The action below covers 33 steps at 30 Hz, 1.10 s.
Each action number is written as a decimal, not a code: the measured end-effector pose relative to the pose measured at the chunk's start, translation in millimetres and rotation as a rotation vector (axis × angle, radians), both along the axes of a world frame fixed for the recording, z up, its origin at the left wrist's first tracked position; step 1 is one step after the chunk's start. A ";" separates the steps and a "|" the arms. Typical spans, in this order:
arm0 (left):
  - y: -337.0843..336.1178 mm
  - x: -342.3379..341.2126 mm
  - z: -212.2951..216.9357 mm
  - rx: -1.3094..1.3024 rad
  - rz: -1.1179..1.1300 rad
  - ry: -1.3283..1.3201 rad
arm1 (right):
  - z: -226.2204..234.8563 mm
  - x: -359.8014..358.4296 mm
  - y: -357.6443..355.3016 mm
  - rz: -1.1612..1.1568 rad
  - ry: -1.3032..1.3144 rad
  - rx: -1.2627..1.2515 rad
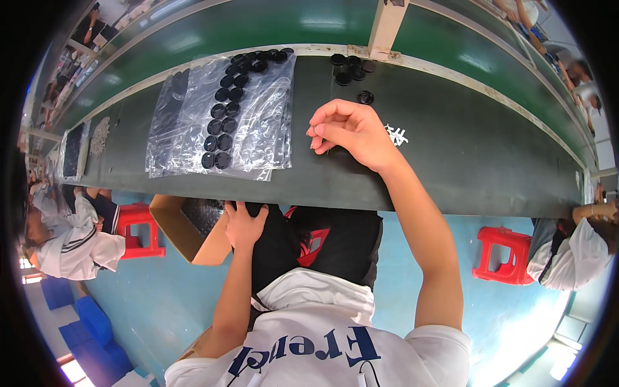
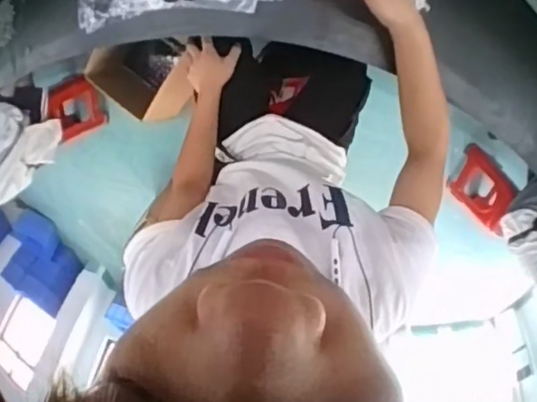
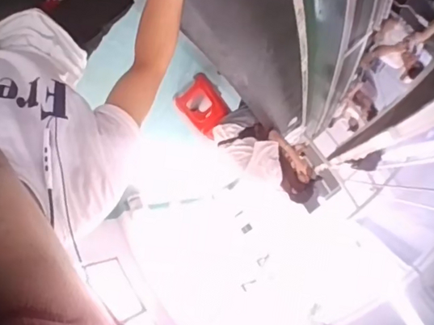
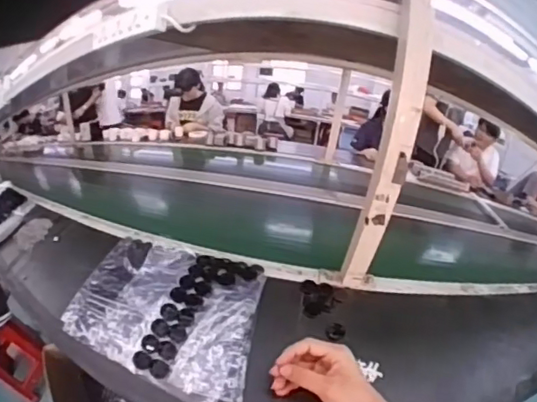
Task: The recorder is picking up small black electronic components from the workbench and placing them into clear plastic bags.
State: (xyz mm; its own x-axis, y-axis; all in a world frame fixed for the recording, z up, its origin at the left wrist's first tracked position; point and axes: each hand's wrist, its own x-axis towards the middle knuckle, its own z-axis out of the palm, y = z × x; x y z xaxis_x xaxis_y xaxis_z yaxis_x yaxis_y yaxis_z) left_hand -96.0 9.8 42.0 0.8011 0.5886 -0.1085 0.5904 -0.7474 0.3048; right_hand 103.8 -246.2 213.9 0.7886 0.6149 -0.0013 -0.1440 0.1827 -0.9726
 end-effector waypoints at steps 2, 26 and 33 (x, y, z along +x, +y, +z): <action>-0.1 0.2 3.1 -0.008 -0.002 0.014 | -0.4 -0.5 0.5 0.005 -0.003 0.002; -0.6 -1.2 7.0 -0.065 -0.004 0.085 | -7.3 -1.5 -0.7 0.016 -0.061 -0.001; -0.8 -1.8 12.5 -0.079 0.006 0.099 | -6.0 -1.9 0.0 -0.045 -0.077 0.019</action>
